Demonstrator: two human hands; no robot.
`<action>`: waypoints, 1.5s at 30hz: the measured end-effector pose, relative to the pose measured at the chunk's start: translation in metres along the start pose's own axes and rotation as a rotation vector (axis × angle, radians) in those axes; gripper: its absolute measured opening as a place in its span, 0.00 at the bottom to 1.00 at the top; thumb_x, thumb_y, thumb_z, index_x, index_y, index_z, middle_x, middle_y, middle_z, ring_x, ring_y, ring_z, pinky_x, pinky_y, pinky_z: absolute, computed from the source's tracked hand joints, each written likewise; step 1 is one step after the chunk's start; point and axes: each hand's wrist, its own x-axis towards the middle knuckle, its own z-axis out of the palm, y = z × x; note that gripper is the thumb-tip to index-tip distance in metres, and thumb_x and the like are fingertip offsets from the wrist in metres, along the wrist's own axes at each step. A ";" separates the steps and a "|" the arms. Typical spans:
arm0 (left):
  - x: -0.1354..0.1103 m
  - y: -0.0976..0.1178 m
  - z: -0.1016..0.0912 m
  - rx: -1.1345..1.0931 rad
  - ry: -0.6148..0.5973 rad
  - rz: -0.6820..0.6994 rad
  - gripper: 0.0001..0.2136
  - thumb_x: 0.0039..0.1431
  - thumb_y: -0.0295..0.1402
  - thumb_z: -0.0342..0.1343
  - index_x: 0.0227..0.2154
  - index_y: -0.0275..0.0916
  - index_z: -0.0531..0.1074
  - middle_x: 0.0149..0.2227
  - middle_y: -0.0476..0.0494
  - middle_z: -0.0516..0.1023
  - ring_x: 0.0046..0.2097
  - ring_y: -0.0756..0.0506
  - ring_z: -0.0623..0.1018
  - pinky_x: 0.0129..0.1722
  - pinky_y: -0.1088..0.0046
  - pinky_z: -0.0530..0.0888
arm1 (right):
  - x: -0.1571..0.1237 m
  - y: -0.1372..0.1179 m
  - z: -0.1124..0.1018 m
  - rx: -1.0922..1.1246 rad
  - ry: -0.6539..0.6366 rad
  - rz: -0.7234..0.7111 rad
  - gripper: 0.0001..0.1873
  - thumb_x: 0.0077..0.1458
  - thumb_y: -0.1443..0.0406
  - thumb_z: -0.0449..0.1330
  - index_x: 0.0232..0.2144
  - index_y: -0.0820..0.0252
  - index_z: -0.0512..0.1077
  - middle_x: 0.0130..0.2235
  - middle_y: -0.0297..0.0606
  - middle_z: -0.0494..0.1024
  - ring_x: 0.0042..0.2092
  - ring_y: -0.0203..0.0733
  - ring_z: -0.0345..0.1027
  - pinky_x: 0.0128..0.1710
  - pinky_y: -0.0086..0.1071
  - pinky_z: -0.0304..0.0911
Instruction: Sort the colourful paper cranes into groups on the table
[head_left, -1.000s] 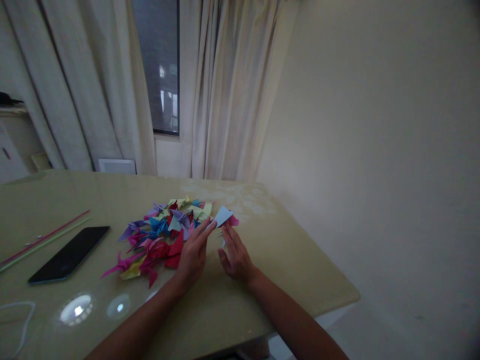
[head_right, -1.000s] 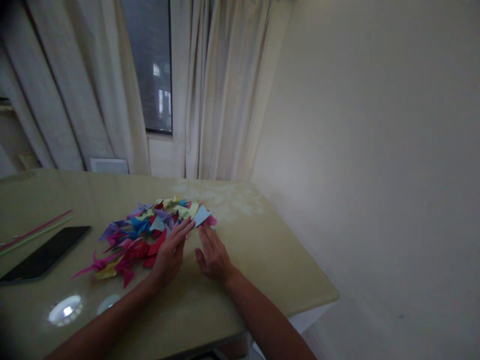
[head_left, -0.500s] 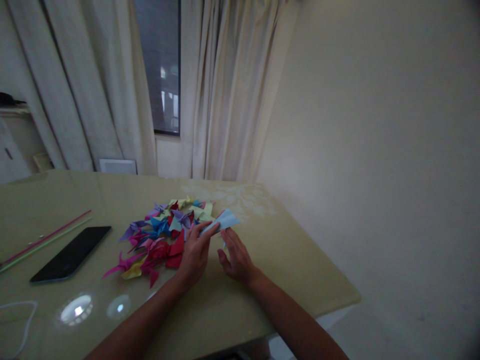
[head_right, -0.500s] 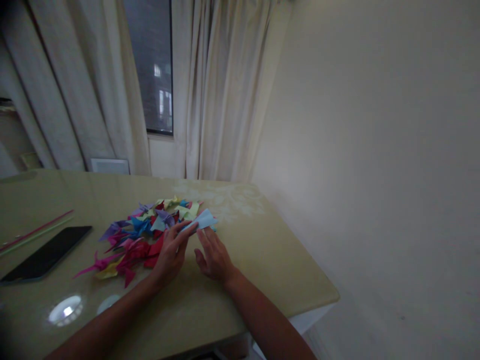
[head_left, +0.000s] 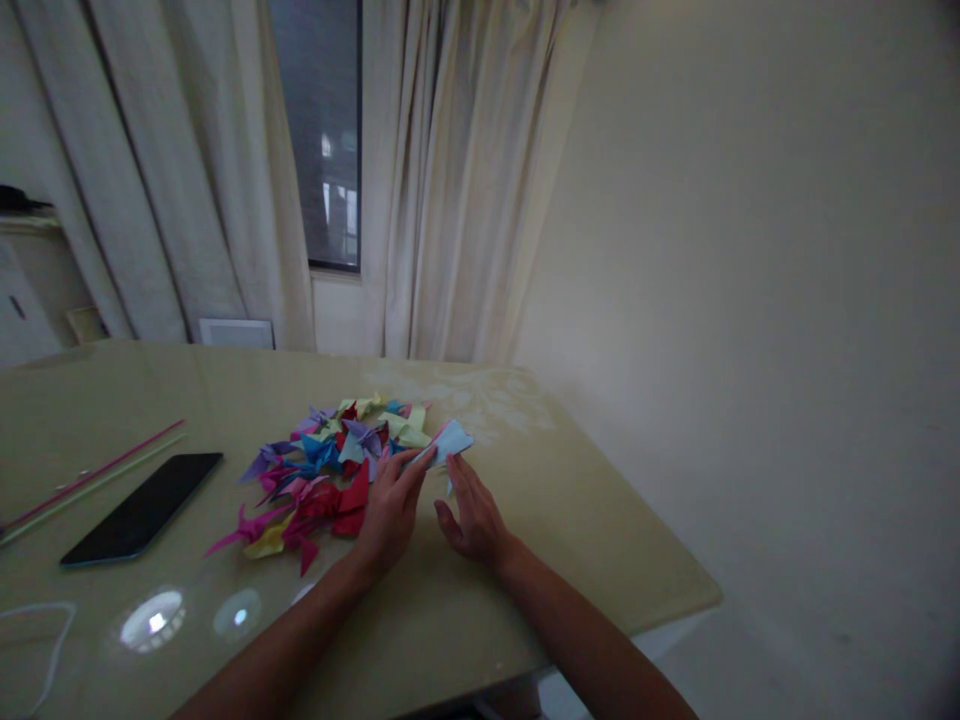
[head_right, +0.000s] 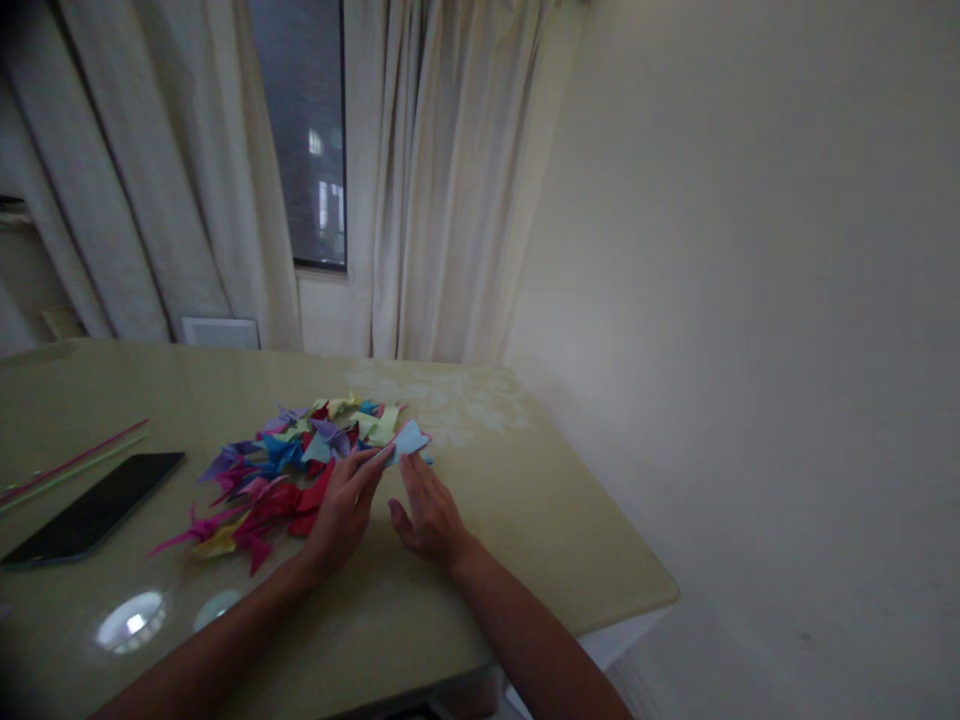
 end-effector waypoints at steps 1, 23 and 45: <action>0.001 0.001 -0.001 -0.042 -0.002 -0.014 0.18 0.73 0.35 0.49 0.60 0.50 0.76 0.53 0.39 0.78 0.54 0.40 0.76 0.57 0.58 0.72 | 0.001 0.000 0.000 0.000 -0.003 0.001 0.42 0.71 0.64 0.52 0.77 0.65 0.35 0.73 0.58 0.58 0.73 0.58 0.56 0.65 0.53 0.69; -0.018 0.035 0.002 -0.275 -0.458 -0.515 0.23 0.70 0.56 0.44 0.34 0.42 0.70 0.24 0.52 0.68 0.26 0.46 0.69 0.27 0.72 0.63 | 0.012 0.013 -0.020 0.789 0.262 0.856 0.17 0.67 0.52 0.62 0.39 0.61 0.79 0.28 0.34 0.76 0.30 0.37 0.69 0.32 0.29 0.67; -0.014 0.019 -0.020 -0.134 -0.291 -0.465 0.17 0.70 0.47 0.52 0.47 0.42 0.80 0.33 0.47 0.83 0.33 0.47 0.81 0.33 0.76 0.76 | 0.015 0.023 -0.027 0.872 0.362 1.237 0.25 0.59 0.45 0.67 0.28 0.61 0.75 0.23 0.29 0.65 0.25 0.32 0.56 0.23 0.27 0.55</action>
